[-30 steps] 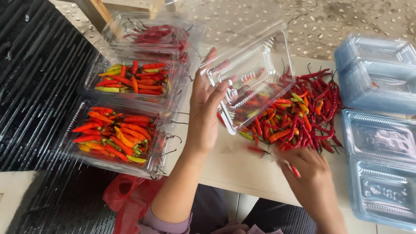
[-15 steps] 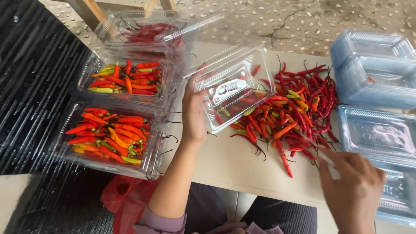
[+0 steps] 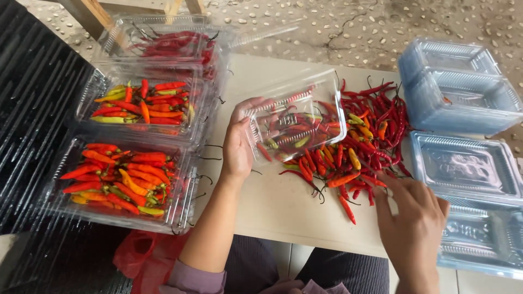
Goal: The person sorts red and yellow chili peppers from a pile into plastic containers by hand.
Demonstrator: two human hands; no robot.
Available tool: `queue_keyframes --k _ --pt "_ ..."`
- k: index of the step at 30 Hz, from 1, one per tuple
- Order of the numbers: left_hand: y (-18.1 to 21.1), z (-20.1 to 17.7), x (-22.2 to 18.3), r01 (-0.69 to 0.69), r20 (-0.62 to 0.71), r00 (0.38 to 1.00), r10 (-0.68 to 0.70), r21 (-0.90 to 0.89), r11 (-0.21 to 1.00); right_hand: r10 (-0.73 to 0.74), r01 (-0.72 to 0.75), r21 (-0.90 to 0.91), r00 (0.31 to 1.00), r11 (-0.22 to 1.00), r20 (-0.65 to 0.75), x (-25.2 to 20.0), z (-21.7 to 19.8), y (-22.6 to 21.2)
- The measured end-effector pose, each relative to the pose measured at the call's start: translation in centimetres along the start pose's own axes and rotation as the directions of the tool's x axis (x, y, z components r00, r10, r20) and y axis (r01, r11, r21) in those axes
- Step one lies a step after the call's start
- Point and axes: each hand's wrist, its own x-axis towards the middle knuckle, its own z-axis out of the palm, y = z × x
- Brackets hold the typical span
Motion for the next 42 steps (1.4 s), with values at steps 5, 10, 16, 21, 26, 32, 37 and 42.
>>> queue_keyframes --k 5,10,16,21,26,32,37,42 --pt "0.4 -0.3 -0.1 0.047 0.038 0.998 -0.046 -0.002 0.999 0.053 -0.06 -0.087 0.996 0.994 -0.078 -0.3 1.3 3.0" --pt "-0.2 -0.8 0.2 0.145 0.085 0.988 -0.128 -0.249 0.958 0.15 -0.171 -0.259 0.984 0.951 -0.099 -1.8 0.6 6.5" --pt "-0.4 -0.7 0.2 0.21 0.083 0.977 -0.198 -0.175 0.962 0.076 -0.069 -0.099 0.995 0.993 0.065 -1.5 -4.3 4.5" --pt "-0.9 -0.7 0.1 0.227 0.116 0.971 -0.21 -0.159 0.961 0.005 0.011 -0.172 0.996 0.985 0.094 -1.4 -4.0 3.1" --pt "-1.1 -0.9 0.1 0.227 0.12 0.97 -0.21 -0.153 0.962 -0.023 0.044 -0.193 0.993 0.98 0.114 -1.3 -3.2 2.8" --pt "-0.8 -0.6 0.1 0.216 0.122 0.972 -0.199 -0.147 0.965 0.031 -0.021 -0.164 0.998 0.986 0.059 -1.6 -3.5 4.6" --pt "-1.1 -0.6 0.1 0.202 0.138 0.974 -0.182 -0.153 0.967 0.217 -0.22 0.212 0.975 0.952 0.039 -0.2 -5.3 3.2" --pt "-0.6 -0.1 -0.1 0.214 0.127 0.972 -0.199 -0.123 0.969 0.305 -0.283 0.33 0.952 0.9 -0.016 0.7 -4.9 1.5"
